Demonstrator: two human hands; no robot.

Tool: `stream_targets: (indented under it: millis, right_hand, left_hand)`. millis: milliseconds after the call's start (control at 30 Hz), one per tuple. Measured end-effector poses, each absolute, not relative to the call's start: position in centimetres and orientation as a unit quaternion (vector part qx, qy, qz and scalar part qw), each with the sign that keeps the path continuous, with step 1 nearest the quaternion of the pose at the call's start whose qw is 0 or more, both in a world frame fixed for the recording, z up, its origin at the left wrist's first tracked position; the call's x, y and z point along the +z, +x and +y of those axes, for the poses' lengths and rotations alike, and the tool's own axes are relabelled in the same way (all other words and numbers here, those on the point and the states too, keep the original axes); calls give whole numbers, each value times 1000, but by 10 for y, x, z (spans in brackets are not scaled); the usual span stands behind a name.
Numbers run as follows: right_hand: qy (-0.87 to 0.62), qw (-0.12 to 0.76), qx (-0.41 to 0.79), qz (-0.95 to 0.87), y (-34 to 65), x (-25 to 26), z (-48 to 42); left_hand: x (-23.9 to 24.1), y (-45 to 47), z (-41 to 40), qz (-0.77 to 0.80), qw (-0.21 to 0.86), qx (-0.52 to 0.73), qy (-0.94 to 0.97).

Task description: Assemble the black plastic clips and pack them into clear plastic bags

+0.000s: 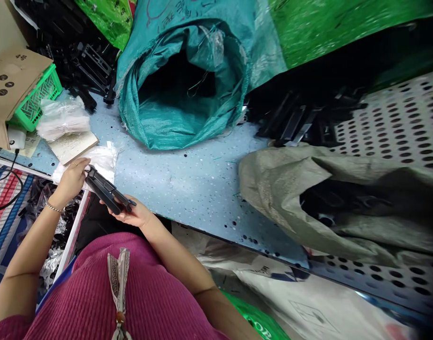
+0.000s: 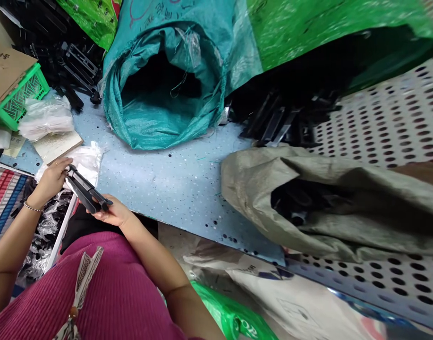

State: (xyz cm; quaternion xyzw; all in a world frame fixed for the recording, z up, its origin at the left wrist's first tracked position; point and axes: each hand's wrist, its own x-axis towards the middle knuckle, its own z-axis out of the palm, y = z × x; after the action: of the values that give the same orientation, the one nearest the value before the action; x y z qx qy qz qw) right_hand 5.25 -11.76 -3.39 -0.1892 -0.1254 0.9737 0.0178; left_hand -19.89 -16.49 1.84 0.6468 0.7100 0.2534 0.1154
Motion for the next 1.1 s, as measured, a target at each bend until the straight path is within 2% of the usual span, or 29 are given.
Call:
stream_targets:
  millis: [100, 200, 300, 400, 500, 600, 667, 767, 867, 933, 1000, 1100]
  right_hand:
    - [-187, 8, 982, -28, 43, -32, -112]
    - [-188, 67, 978, 52, 36, -30, -107]
    - [-192, 105, 975, 48, 40, -29, -109]
    - [-174, 129, 976, 36, 51, -26, -118]
    - [-143, 146, 979, 16, 57, -24, -128]
    - [-167, 126, 975, -75, 50, -25, -132]
    - [-229, 147, 947, -173, 42, -26, -130]
    - [-324, 210, 856, -343, 38, -19, -128]
    - [-372, 258, 700, -553, 43, 0, -135]
    - [-333, 235, 654, -637, 49, 14, -142]
    - [-239, 152, 698, -658, 53, 23, -149]
    - [-127, 32, 754, -644, 56, 23, -152]
  left_hand:
    - [24, -183, -171, 685, 98, 285, 663]
    - [28, -150, -187, 615, 108, 298, 722]
    - [24, -126, -205, 559, 131, 332, 748]
    - [11, -127, -214, 589, 108, 369, 711]
    - [-2, -134, -217, 648, 36, 388, 655]
    - [-3, -124, -224, 637, -15, 403, 657]
    - [2, -110, -231, 583, -5, 402, 706]
    - [12, -97, -238, 544, 66, 383, 744]
    - [29, -98, -244, 574, 149, 350, 725]
    - [48, -103, -254, 573, 179, 330, 729]
    - [72, -112, -273, 570, 216, 303, 732]
    - [88, -139, -302, 609, 331, 232, 682]
